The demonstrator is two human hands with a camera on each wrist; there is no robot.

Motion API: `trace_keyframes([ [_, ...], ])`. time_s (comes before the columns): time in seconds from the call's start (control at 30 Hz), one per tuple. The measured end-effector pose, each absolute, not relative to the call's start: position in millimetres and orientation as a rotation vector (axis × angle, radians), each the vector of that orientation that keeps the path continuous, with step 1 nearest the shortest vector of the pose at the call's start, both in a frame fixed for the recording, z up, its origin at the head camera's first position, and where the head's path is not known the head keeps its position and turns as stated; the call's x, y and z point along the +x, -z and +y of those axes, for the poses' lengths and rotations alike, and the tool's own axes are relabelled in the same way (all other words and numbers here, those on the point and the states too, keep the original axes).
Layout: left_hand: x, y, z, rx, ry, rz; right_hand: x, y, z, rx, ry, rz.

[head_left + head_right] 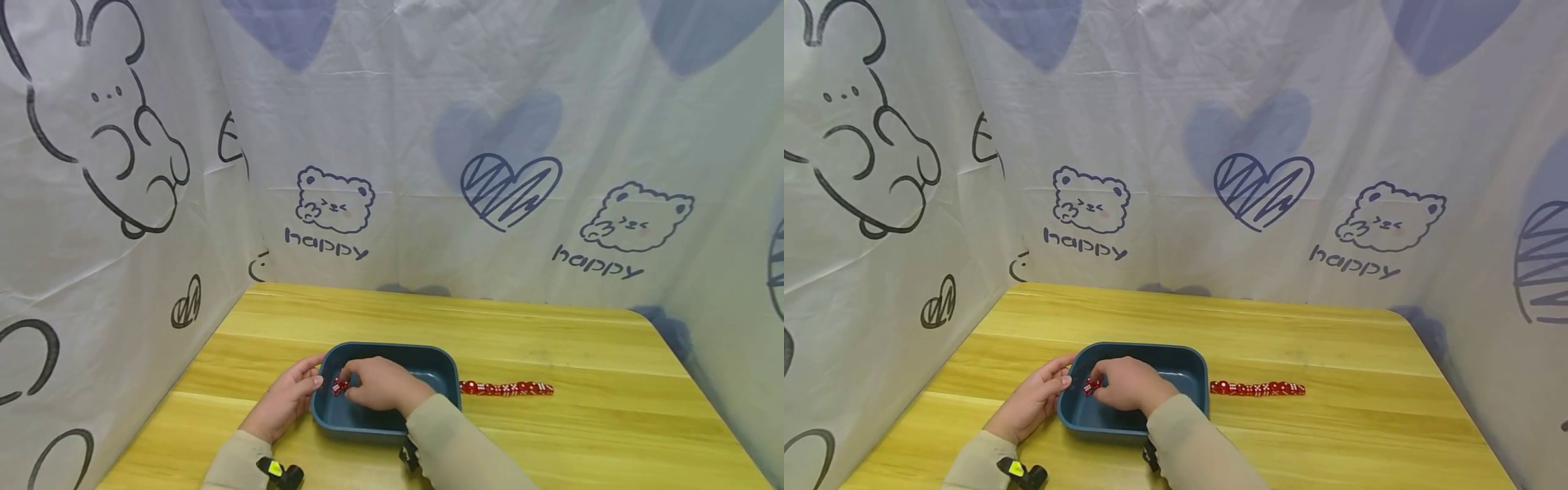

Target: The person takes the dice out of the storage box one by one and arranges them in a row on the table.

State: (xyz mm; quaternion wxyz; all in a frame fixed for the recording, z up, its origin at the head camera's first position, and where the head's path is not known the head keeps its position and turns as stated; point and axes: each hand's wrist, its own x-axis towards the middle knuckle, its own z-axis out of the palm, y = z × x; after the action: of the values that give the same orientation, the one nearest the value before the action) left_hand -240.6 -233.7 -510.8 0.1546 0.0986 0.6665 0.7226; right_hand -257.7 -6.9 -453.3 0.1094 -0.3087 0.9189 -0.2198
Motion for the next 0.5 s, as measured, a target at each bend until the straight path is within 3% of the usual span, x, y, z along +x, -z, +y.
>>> trace_keyframes([
  [0.5, -240, 511, -234, 0.292, -2.071, 1.902, -265, 464, -6, -0.835, 0.609, 2.694],
])
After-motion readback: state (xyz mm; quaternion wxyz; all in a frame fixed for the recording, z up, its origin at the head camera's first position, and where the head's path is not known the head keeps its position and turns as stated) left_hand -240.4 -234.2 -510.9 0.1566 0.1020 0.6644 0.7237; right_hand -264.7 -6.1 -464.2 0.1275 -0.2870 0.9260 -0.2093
